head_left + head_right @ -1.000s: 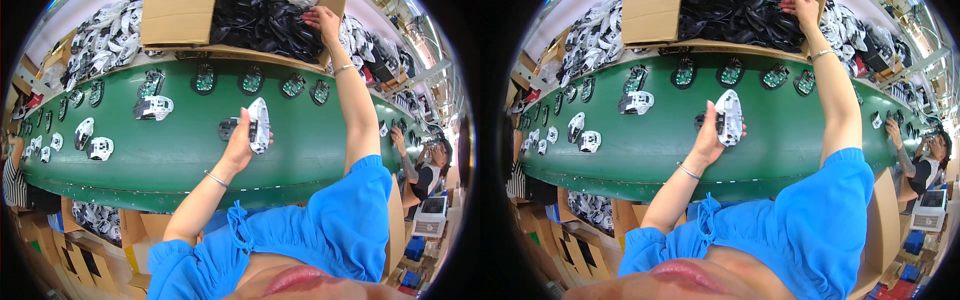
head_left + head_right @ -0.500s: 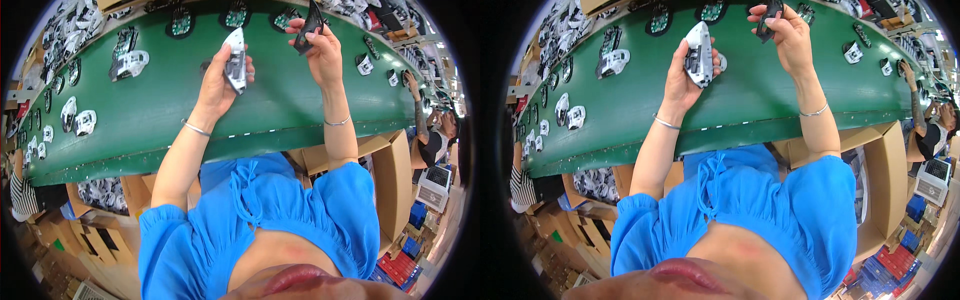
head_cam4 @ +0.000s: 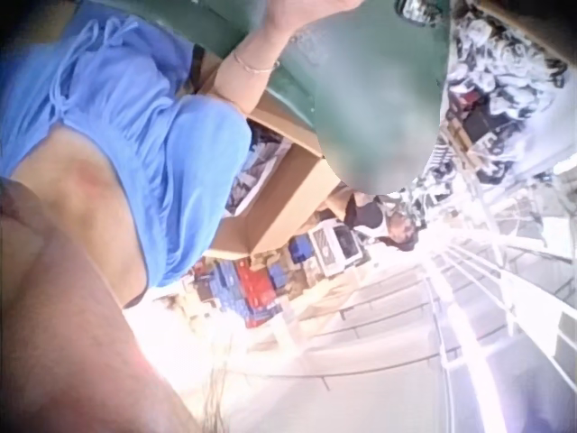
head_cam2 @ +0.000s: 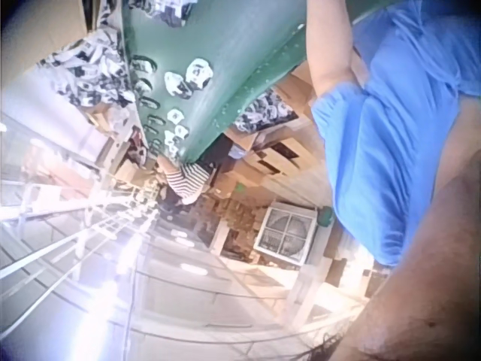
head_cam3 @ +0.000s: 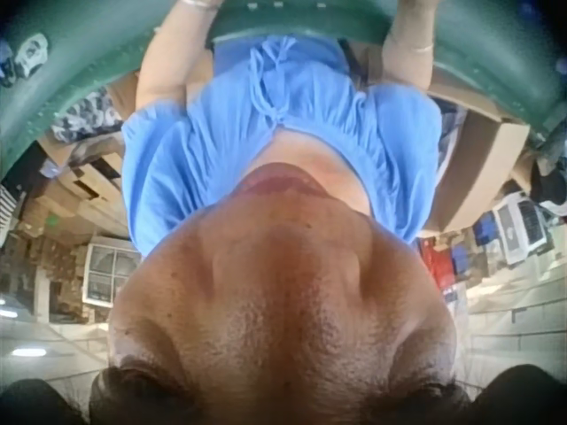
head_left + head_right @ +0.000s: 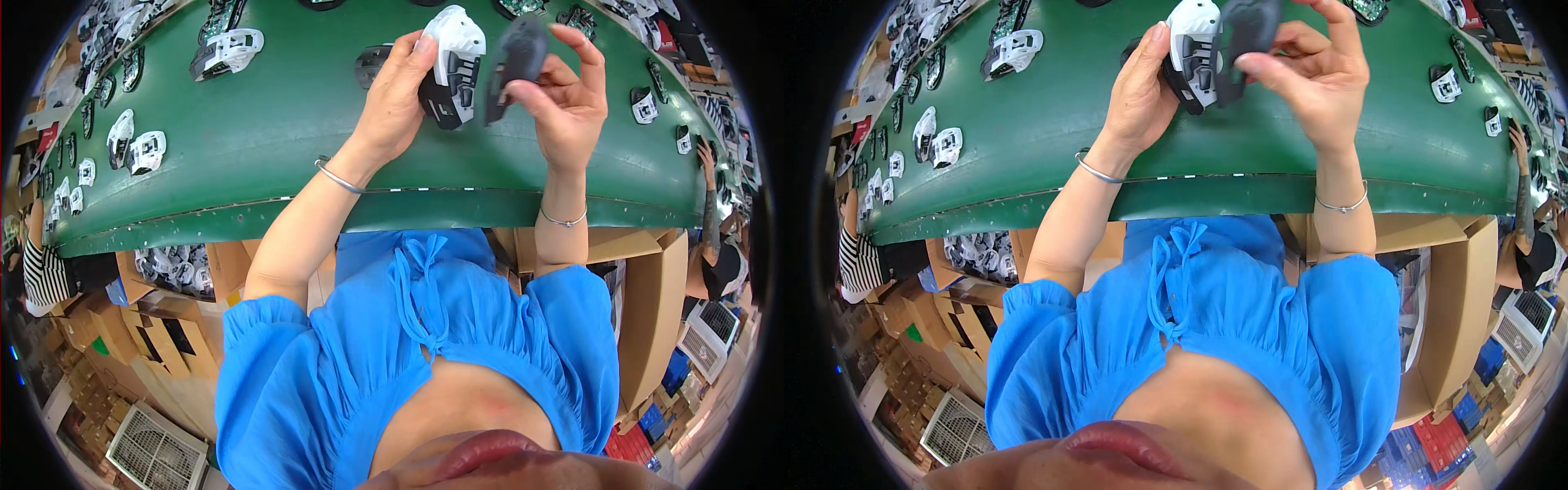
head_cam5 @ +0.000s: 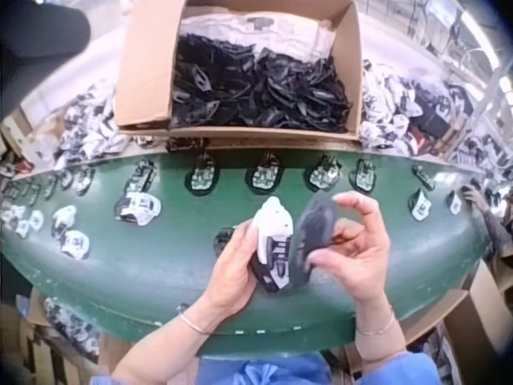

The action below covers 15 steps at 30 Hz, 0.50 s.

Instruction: The person assembles computer mouse shells by fitting side panels onto the mouse frames by hand and placing them onto the conveyor belt.

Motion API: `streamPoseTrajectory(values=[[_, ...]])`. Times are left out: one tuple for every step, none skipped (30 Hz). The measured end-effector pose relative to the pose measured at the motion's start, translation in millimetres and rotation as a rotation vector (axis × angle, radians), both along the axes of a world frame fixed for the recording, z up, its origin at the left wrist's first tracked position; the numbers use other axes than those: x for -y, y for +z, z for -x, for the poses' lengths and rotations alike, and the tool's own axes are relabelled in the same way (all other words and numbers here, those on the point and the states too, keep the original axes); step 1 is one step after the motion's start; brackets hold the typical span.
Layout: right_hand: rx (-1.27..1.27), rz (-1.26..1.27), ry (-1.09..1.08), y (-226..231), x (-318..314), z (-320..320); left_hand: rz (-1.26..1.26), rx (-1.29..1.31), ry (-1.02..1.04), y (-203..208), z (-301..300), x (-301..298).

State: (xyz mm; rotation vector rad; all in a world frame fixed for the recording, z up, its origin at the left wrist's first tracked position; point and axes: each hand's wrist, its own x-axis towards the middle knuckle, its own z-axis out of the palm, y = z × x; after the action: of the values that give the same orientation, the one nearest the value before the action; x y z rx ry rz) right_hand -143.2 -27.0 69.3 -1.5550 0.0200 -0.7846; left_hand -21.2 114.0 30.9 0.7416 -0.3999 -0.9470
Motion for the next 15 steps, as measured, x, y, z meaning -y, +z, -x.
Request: streamPoseTrajectory(values=[[-0.065,0.069,-0.051,5,-9,-2,-0.006,-0.005,0.000,-1,1,0],[-0.070,0.064,-0.050,2,-11,-4,-0.025,0.062,0.019,-3,2,1],[-0.076,0.068,-0.042,0,-13,-5,-0.042,0.127,0.034,-5,3,2],[-0.081,0.073,-0.033,-1,-14,-4,-0.045,0.120,0.030,-6,4,3],[-0.128,0.109,-0.028,2,-13,-3,-0.063,0.150,0.021,-7,3,3],[-0.133,0.105,-0.024,3,-11,-2,-0.081,0.181,0.017,-9,3,3],[-0.176,0.107,-0.012,3,-8,-2,-0.085,0.176,0.021,-11,3,3],[-0.219,0.110,0.002,3,-5,-2,-0.071,0.165,0.032,-13,3,4],[-0.227,0.109,-0.005,6,-4,1,-0.053,0.151,0.029,-12,4,6],[-0.259,0.085,-0.022,8,-2,3,-0.052,0.144,0.022,-10,6,7],[-0.292,0.061,-0.040,11,-2,5,-0.059,0.116,0.039,-7,8,9],[-0.296,0.061,-0.039,12,-1,5,-0.070,0.093,0.065,-4,9,10],[-0.318,0.036,-0.057,13,0,5,-0.069,0.089,0.065,-3,9,9],[-0.341,0.013,-0.076,14,0,5,-0.085,0.084,0.042,-2,8,8],[-0.343,0.013,-0.069,12,-3,3,-0.103,0.081,0.028,-2,7,5]])
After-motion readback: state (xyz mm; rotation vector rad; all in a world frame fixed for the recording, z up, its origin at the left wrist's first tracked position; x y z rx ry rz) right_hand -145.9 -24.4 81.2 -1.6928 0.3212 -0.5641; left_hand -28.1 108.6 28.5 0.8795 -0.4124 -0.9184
